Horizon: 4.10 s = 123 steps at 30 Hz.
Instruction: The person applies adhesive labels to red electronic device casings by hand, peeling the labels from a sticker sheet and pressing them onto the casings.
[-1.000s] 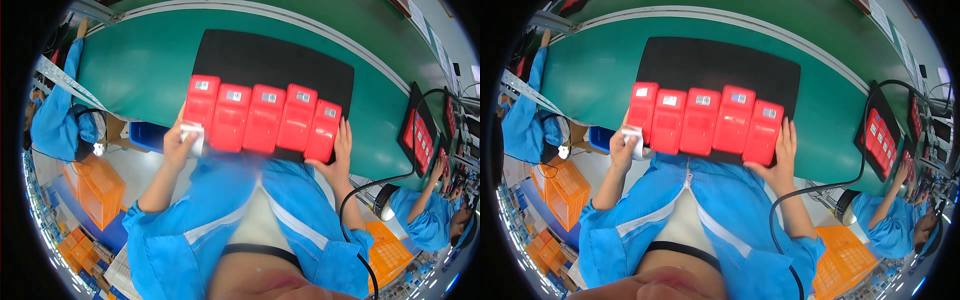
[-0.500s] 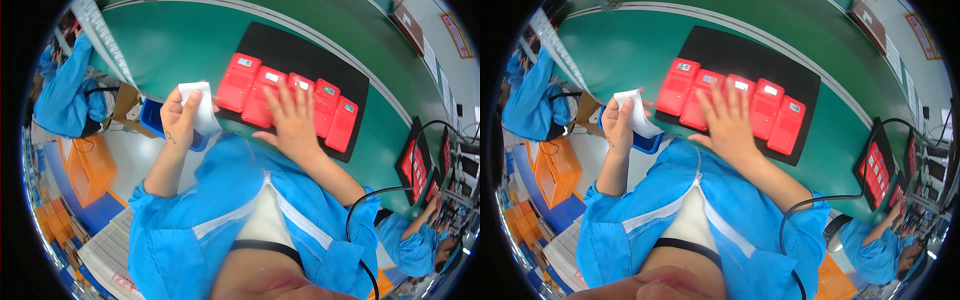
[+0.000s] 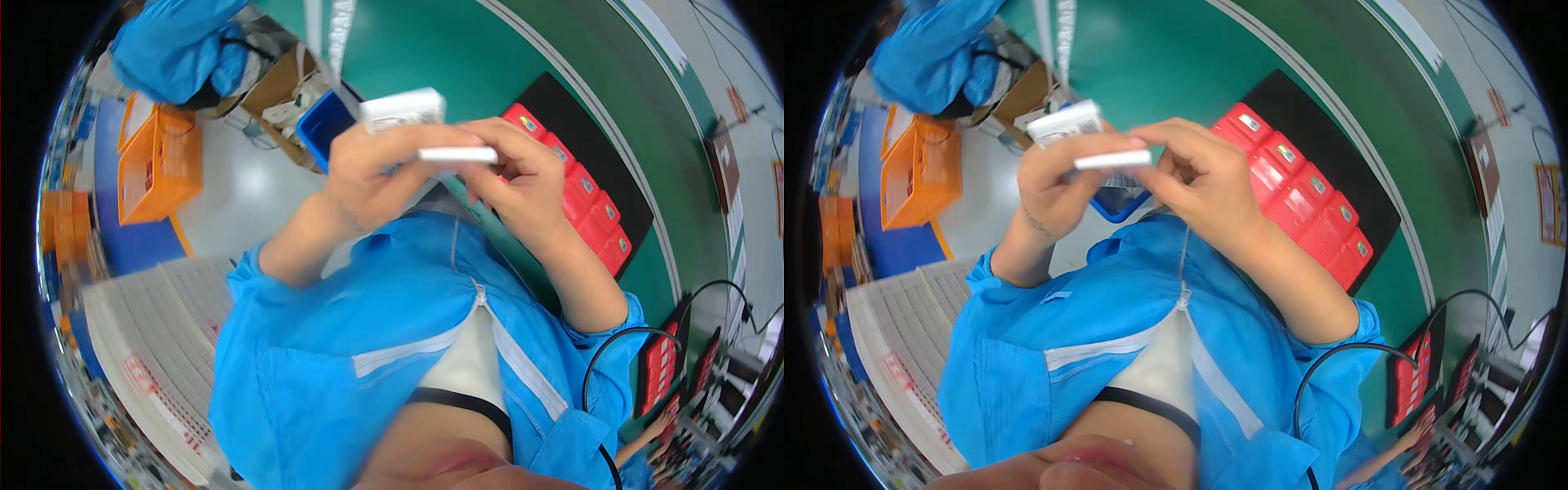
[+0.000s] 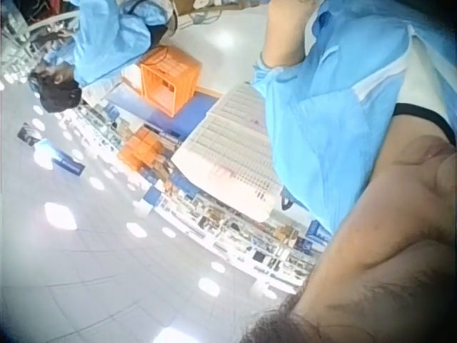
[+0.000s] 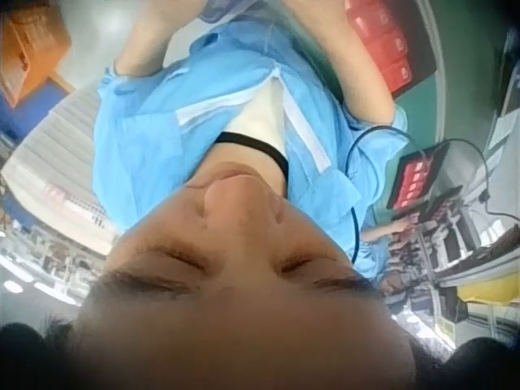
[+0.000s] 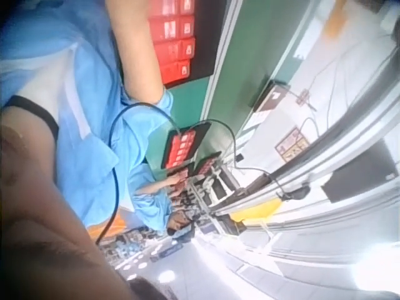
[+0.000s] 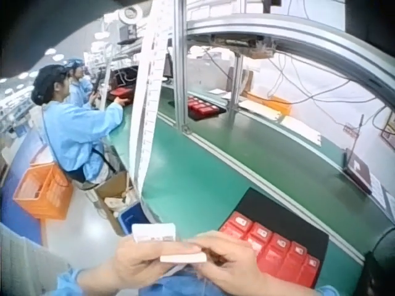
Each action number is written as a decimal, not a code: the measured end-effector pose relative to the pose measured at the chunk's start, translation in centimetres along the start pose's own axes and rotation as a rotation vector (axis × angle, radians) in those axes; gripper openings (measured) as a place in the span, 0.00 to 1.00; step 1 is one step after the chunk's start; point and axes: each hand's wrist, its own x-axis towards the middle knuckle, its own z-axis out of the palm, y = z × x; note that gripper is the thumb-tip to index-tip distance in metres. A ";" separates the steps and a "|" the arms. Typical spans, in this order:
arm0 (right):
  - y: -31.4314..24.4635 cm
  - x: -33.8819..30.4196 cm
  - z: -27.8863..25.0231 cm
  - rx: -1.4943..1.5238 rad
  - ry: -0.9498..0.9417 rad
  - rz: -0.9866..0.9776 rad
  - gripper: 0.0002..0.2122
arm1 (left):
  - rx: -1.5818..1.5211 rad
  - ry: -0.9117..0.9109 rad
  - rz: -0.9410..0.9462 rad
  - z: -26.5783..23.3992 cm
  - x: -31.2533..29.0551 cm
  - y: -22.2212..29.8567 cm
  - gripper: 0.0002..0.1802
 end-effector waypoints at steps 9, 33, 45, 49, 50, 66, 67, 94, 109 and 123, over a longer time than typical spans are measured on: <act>-5.3 6.3 0.5 0.077 0.207 -0.563 0.07 | -0.384 0.412 -0.114 -6.3 -3.4 2.2 0.30; -5.9 -2.1 2.3 0.196 0.062 -0.186 0.05 | -0.185 -0.260 0.363 0.2 -0.9 4.8 0.10; 6.7 -15.9 -15.0 -1.035 0.518 0.288 0.10 | -0.689 0.000 -0.771 7.3 -2.5 -8.1 0.07; 6.6 -16.5 -15.4 -0.971 0.521 0.254 0.08 | -0.646 -0.058 -0.847 9.1 -2.8 -9.5 0.07; 6.4 -16.5 -15.4 -0.943 0.546 0.250 0.07 | -0.641 -0.041 -0.837 9.1 -3.2 -9.7 0.07; 7.9 -16.8 -16.4 -0.453 0.751 0.273 0.06 | -0.619 -0.082 -0.771 8.5 -3.2 -9.8 0.08; 8.1 -16.7 -16.4 -0.474 0.782 0.249 0.06 | -0.614 -0.079 -0.773 8.5 -3.2 -9.8 0.08; 9.8 -17.4 -16.8 -0.345 0.915 0.159 0.13 | -0.728 -0.064 -0.655 9.8 -2.8 -10.9 0.07; 8.8 -17.6 -16.3 -0.286 0.941 0.195 0.11 | -0.694 -0.110 -0.741 9.4 -2.8 -10.1 0.08; 4.2 -22.6 -12.9 -0.348 1.095 0.443 0.17 | -0.570 -0.060 -0.795 8.9 -3.0 -9.2 0.06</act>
